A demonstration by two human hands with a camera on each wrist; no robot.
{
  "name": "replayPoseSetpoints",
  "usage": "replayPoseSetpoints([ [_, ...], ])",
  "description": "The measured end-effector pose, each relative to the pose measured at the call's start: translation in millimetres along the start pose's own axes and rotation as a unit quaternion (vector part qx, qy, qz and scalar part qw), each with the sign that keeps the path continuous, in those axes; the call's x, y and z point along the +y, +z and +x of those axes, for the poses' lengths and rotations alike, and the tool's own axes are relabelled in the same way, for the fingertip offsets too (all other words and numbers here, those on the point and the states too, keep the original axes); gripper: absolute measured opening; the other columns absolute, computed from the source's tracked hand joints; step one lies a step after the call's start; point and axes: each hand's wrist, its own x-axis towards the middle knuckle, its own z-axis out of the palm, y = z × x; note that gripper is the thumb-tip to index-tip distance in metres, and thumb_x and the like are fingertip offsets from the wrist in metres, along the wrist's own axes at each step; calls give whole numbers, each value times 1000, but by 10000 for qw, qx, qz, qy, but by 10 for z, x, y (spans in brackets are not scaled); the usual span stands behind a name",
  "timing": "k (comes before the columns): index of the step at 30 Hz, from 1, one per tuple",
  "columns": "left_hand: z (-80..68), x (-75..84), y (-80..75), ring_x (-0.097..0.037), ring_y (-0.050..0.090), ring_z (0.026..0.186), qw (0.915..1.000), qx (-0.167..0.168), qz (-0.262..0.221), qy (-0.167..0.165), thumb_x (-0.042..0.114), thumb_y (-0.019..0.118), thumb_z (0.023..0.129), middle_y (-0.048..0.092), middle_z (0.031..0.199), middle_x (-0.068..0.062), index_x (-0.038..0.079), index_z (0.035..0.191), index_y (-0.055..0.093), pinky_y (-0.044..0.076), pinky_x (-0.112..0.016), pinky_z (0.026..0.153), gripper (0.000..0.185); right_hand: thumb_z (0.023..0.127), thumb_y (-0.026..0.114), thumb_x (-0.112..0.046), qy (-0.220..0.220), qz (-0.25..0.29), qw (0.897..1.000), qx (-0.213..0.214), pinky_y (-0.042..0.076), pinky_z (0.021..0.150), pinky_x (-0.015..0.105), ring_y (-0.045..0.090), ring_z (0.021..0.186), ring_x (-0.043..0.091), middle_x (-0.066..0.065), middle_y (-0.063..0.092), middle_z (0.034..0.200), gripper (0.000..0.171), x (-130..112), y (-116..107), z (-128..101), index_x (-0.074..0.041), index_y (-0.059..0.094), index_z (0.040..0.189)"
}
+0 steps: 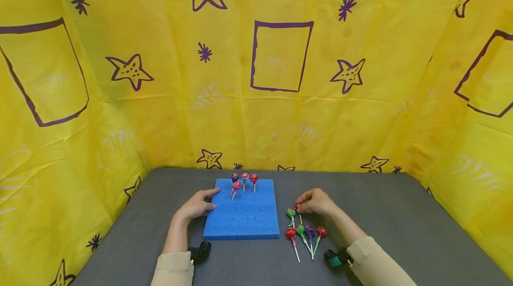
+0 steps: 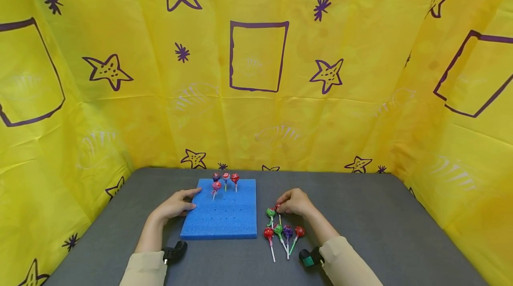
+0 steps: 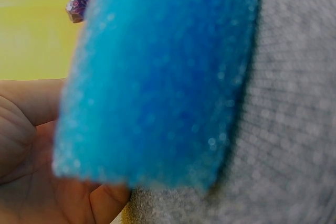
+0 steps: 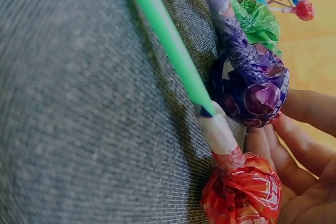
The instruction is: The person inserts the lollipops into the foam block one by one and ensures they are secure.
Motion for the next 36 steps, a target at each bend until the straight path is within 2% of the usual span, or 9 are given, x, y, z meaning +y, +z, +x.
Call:
replayPoseSetpoints([
  [8, -6, 3, 3, -36, 51, 113, 10000, -4, -37, 34, 3, 61, 91, 48, 135, -27, 7, 146, 49, 57, -47, 88, 56, 78, 79, -8, 76, -19, 10000, 26, 59, 72, 30, 63, 76, 11, 9, 74, 95, 22, 15, 1, 16, 1, 75, 98],
  [15, -5, 10, -3, -37, 51, 114, 10000, -14, -46, 21, 3, 61, 91, 47, 135, -27, 7, 146, 48, 56, -48, 89, 56, 79, 79, -11, -115, 41, 9999, -28, 59, 69, 28, 62, 74, 10, 4, 74, 89, 19, -13, -43, 1, -1, 76, 95],
  [18, -5, 8, 0, -37, 51, 114, 10000, -20, -41, 10, 3, 61, 91, 48, 135, -27, 8, 146, 48, 56, -48, 90, 56, 79, 78, -11, -73, 21, 10000, 23, 59, 70, 29, 62, 74, 11, 6, 74, 91, 20, -18, -37, 7, -1, 76, 96],
  [25, -11, 10, 9, -37, 51, 113, 10000, -7, -35, -26, 4, 61, 92, 48, 133, -26, 8, 146, 48, 56, -48, 90, 56, 78, 80, -8, 68, -19, 9990, 448, 59, 69, 30, 63, 72, 12, 9, 75, 90, 21, -24, 6, 27, 0, 76, 97],
  [30, -13, 8, 15, -36, 50, 112, 10000, 22, -34, -24, 4, 61, 91, 48, 132, -26, 8, 146, 49, 57, -47, 88, 56, 77, 81, -7, -20, 169, 9961, 868, 58, 65, 28, 64, 69, 11, 11, 76, 87, 22, -69, 1, 24, 1, 75, 97],
  [36, -7, 1, 10, -36, 51, 112, 10000, 21, -27, 1, 4, 61, 91, 48, 133, -26, 8, 146, 48, 57, -47, 88, 56, 78, 78, -3, -51, 461, 9908, 1270, 60, 68, 29, 68, 73, 12, 16, 76, 91, 25, -89, -8, 50, 3, 74, 101],
])
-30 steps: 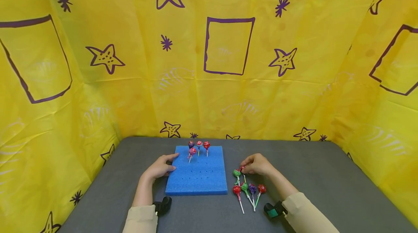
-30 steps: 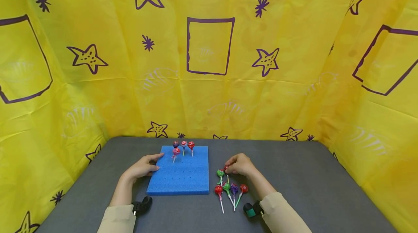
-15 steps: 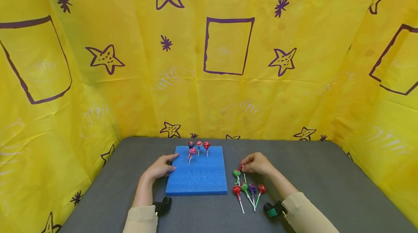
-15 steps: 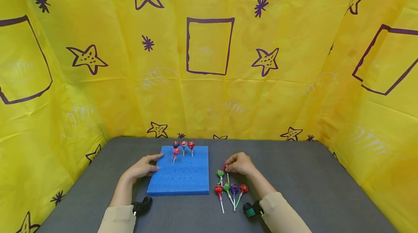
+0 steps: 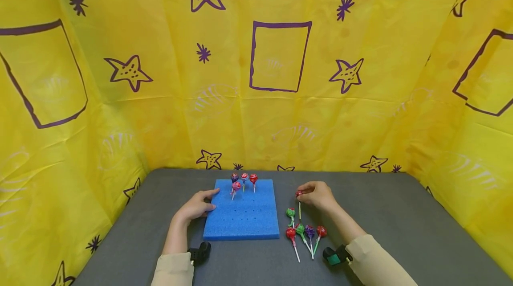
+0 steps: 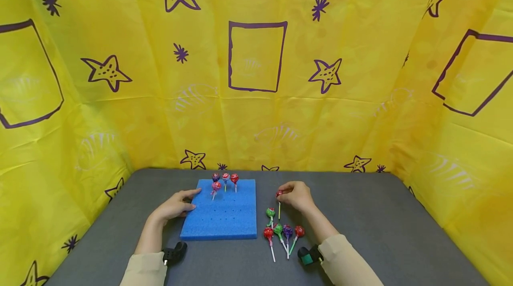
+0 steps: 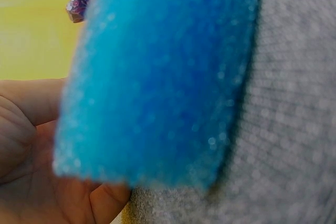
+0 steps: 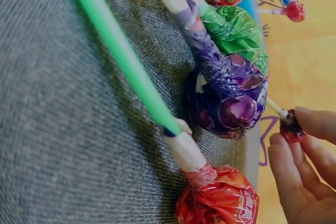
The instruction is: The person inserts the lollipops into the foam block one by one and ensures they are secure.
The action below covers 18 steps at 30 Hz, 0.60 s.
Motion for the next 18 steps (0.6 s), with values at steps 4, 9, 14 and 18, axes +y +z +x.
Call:
replayPoseSetpoints([
  [4, 3, 1, -5, -36, 51, 113, 10000, -15, -4, -3, 4, 61, 91, 48, 134, -27, 8, 146, 49, 56, -47, 89, 56, 79, 78, -5, -108, -79, 9996, 255, 58, 69, 26, 70, 78, 14, 16, 77, 95, 25, -17, -11, 5, 2, 74, 102],
  [9, 10, 1, -9, -37, 51, 114, 10000, -25, 15, -12, 5, 61, 92, 48, 134, -27, 9, 146, 49, 56, -48, 90, 56, 80, 78, -10, -252, -264, 9977, 573, 55, 73, 26, 72, 83, 16, 13, 78, 95, 23, -47, -15, 13, -3, 75, 102],
  [14, 11, -2, -10, -37, 50, 114, 10000, -37, -2, 3, 4, 61, 92, 47, 135, -27, 9, 146, 49, 56, -47, 89, 56, 82, 77, -12, -322, -223, 9960, 802, 55, 74, 27, 73, 85, 18, 11, 78, 97, 24, -80, 7, 10, -7, 75, 105],
  [18, 5, -6, -12, -37, 50, 114, 10000, -49, 5, -3, 4, 61, 92, 47, 135, -27, 9, 146, 48, 56, -48, 90, 56, 82, 77, -11, -375, -47, 9956, 858, 57, 74, 28, 74, 85, 20, 14, 77, 99, 25, -109, 36, 13, -5, 75, 107],
])
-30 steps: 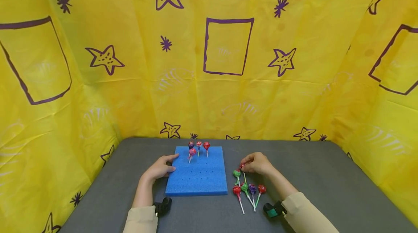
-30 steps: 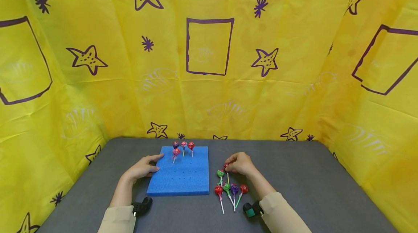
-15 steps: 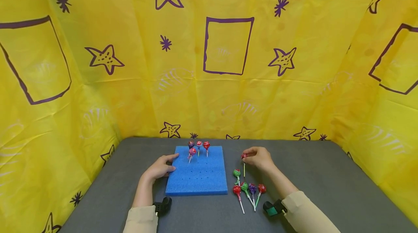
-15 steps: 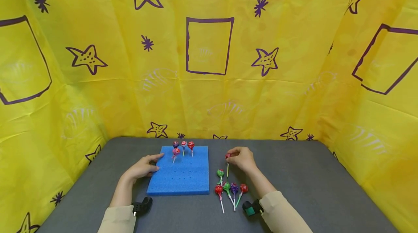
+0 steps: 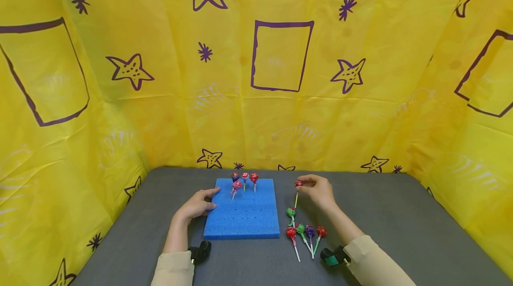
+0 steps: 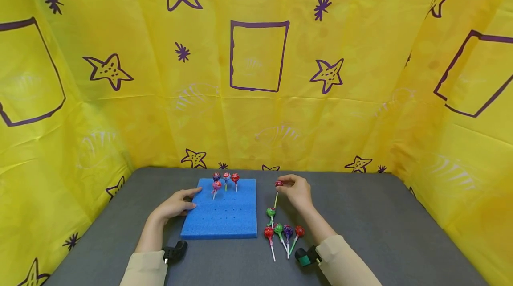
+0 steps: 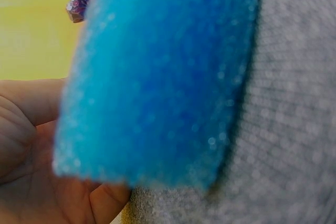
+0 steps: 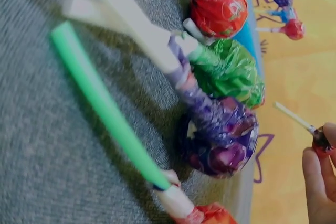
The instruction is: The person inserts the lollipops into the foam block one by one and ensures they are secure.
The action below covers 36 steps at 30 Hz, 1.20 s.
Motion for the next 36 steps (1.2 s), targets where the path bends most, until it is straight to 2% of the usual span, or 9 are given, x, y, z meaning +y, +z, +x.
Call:
replayPoseSetpoints([
  [9, 3, -1, -2, -35, 51, 111, 10000, 13, 27, 13, 4, 61, 92, 48, 134, -26, 8, 146, 49, 56, -46, 87, 55, 82, 78, -11, -104, 160, 9998, 86, 57, 72, 24, 73, 87, 19, 13, 77, 100, 26, -68, 48, 17, -8, 75, 107],
  [22, 14, -7, 3, -33, 51, 108, 9998, -20, -143, 106, 1, 61, 90, 50, 131, -26, 6, 146, 48, 56, -41, 80, 58, 78, 80, -5, -289, 887, 9956, 36, 55, 71, 20, 73, 88, 18, 16, 76, 102, 30, -219, 218, 13, -7, 75, 108],
  [36, 3, 5, 3, -34, 51, 112, 9999, -34, -115, 22, 2, 62, 90, 49, 133, -26, 7, 146, 48, 57, -45, 84, 58, 77, 80, -2, -402, 1424, 9888, 173, 53, 71, 20, 72, 88, 16, 16, 76, 102, 30, -358, 468, 6, -5, 75, 107],
])
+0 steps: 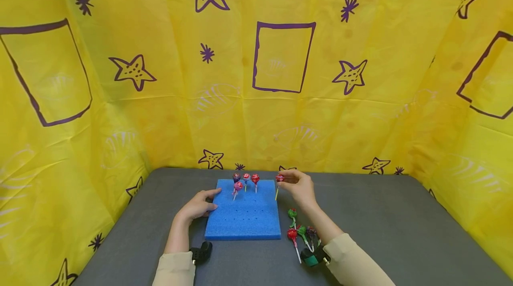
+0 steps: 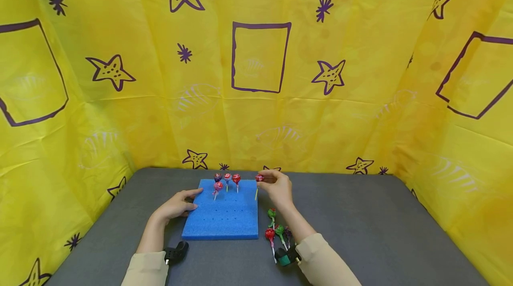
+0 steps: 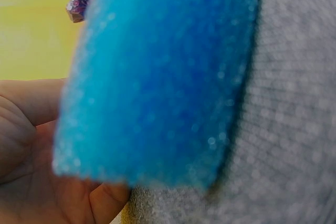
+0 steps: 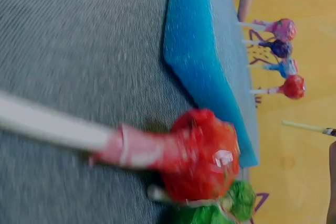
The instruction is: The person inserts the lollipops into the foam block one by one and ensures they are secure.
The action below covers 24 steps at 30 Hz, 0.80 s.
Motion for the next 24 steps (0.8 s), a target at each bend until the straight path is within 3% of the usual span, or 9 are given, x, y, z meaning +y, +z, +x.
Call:
replayPoseSetpoints([
  [7, 1, 5, 4, -34, 51, 110, 10000, -6, 5, 10, 2, 61, 90, 50, 131, -25, 7, 146, 48, 57, -44, 83, 58, 76, 81, -2, -47, 138, 9999, 91, 58, 76, 27, 73, 91, 20, 15, 77, 102, 32, -15, 137, -20, -6, 75, 107],
  [15, 5, 5, 3, -35, 51, 113, 10000, 19, 59, -44, 2, 61, 91, 50, 133, -26, 7, 146, 48, 57, -47, 87, 57, 76, 81, -4, -129, 237, 9995, 190, 56, 70, 19, 73, 91, 22, 15, 77, 99, 29, 3, 295, -28, -7, 76, 104],
  [24, 13, -2, -5, -36, 50, 116, 10000, 9, 13, -46, 3, 60, 91, 49, 134, -26, 8, 146, 49, 56, -48, 90, 56, 78, 80, -4, -112, 407, 9989, 218, 55, 69, 18, 72, 98, 28, 16, 76, 103, 27, 0, 496, -66, -7, 75, 105],
])
